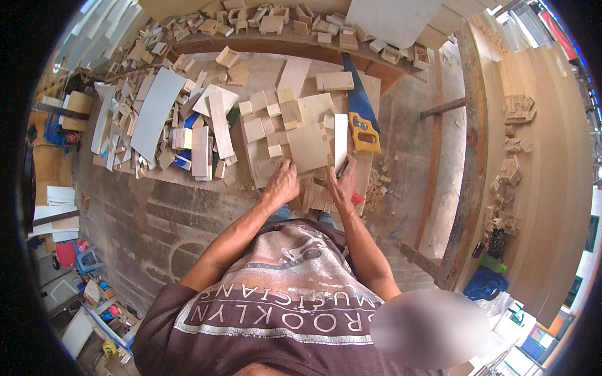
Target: The person marks a line on a small block of wood with a pencil and then uses a hand saw to cut through the wood on a workbench.
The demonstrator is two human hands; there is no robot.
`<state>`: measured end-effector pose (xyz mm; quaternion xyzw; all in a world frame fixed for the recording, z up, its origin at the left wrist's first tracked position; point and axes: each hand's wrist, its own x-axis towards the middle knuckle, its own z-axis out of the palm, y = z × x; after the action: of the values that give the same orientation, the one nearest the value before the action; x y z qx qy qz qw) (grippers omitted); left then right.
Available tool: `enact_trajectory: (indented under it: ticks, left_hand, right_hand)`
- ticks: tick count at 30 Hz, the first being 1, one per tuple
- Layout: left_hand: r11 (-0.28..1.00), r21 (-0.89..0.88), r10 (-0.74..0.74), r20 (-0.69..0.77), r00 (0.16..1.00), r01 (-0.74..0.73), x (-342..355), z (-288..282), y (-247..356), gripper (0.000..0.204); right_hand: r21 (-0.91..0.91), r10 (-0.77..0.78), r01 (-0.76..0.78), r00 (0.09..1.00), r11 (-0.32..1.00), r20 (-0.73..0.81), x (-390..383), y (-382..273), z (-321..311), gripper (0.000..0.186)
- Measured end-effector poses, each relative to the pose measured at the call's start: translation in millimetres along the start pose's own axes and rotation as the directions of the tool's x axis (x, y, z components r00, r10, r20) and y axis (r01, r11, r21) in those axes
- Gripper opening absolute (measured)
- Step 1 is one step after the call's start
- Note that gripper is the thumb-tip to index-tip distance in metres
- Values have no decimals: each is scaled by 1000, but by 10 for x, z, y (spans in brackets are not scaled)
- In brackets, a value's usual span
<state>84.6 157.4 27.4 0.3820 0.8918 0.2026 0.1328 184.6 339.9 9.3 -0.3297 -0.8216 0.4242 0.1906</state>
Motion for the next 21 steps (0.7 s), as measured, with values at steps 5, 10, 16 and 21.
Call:
enact_trajectory:
  ticks: [5,10,16,21]
  left_hand:
    - [996,-44,-72,-15,997,72,-1,-25,86,23]
    - [955,-239,-202,-90,975,176,21,-1,214,23]
    - [822,-507,-377,-143,915,260,55,109,366,31]
    - [487,-815,-525,15,851,315,7,-15,672,65]
  right_hand:
    - [9,159,-161,981,987,115,259,-197,48,52]
    - [42,167,-172,980,984,105,322,-111,60,58]
    - [259,109,-133,989,957,104,335,90,-75,55]
    - [560,118,-280,944,780,307,417,78,-578,42]
